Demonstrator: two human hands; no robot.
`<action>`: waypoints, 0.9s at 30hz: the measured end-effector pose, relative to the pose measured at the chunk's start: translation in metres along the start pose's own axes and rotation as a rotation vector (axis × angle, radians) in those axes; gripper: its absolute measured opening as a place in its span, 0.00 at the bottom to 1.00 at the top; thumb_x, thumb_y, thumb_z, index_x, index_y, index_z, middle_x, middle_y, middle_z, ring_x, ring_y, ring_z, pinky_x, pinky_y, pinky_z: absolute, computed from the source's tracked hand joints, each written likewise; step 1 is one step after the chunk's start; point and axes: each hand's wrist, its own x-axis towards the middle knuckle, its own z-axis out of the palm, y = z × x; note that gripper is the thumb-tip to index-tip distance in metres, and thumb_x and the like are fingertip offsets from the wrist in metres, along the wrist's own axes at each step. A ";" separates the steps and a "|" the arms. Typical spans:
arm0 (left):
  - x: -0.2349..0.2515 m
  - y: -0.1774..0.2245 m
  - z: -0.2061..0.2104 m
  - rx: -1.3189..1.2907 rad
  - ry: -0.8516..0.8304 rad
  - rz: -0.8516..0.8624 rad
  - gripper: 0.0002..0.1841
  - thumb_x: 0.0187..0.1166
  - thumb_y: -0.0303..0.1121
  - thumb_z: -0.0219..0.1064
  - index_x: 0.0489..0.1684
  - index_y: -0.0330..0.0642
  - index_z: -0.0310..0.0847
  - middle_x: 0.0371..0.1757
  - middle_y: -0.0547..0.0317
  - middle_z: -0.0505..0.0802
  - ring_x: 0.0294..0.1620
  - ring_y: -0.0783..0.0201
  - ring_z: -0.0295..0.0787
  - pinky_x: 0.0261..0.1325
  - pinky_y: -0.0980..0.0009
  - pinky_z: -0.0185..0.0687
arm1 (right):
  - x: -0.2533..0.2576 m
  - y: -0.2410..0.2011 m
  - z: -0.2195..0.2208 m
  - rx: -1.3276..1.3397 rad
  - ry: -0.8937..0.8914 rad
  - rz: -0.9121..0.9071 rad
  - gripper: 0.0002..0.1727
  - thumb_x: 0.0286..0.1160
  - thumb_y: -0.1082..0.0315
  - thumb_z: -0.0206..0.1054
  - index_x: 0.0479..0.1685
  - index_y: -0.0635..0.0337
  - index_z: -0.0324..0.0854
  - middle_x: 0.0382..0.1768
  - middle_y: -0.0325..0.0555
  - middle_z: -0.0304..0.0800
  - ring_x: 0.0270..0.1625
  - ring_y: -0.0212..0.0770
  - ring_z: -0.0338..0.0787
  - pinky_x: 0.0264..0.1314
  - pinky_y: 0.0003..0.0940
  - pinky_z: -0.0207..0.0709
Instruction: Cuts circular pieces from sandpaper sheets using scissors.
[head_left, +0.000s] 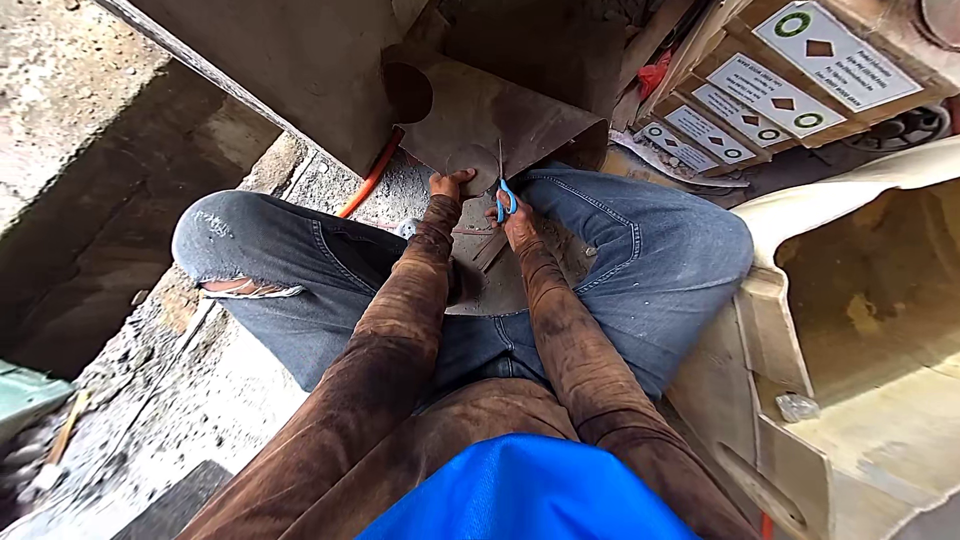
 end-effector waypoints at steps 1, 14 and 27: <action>0.000 0.000 -0.001 0.009 -0.002 0.004 0.23 0.69 0.16 0.73 0.62 0.30 0.73 0.48 0.35 0.92 0.40 0.42 0.94 0.38 0.43 0.92 | 0.000 0.001 0.000 -0.003 -0.001 0.000 0.23 0.88 0.51 0.60 0.64 0.62 0.80 0.45 0.48 0.91 0.34 0.37 0.89 0.30 0.29 0.82; 0.003 0.004 -0.010 0.024 -0.005 -0.018 0.24 0.70 0.17 0.72 0.65 0.31 0.71 0.49 0.35 0.91 0.41 0.42 0.93 0.38 0.43 0.92 | 0.004 0.004 0.002 0.046 -0.038 0.030 0.23 0.89 0.52 0.58 0.64 0.62 0.79 0.39 0.47 0.91 0.29 0.35 0.88 0.29 0.27 0.81; 0.012 0.013 -0.023 0.073 -0.019 -0.030 0.23 0.71 0.18 0.72 0.64 0.33 0.72 0.49 0.36 0.92 0.41 0.43 0.93 0.38 0.44 0.91 | 0.008 0.015 0.008 -0.024 -0.029 -0.069 0.14 0.83 0.60 0.67 0.46 0.65 0.86 0.27 0.43 0.91 0.23 0.32 0.85 0.25 0.25 0.79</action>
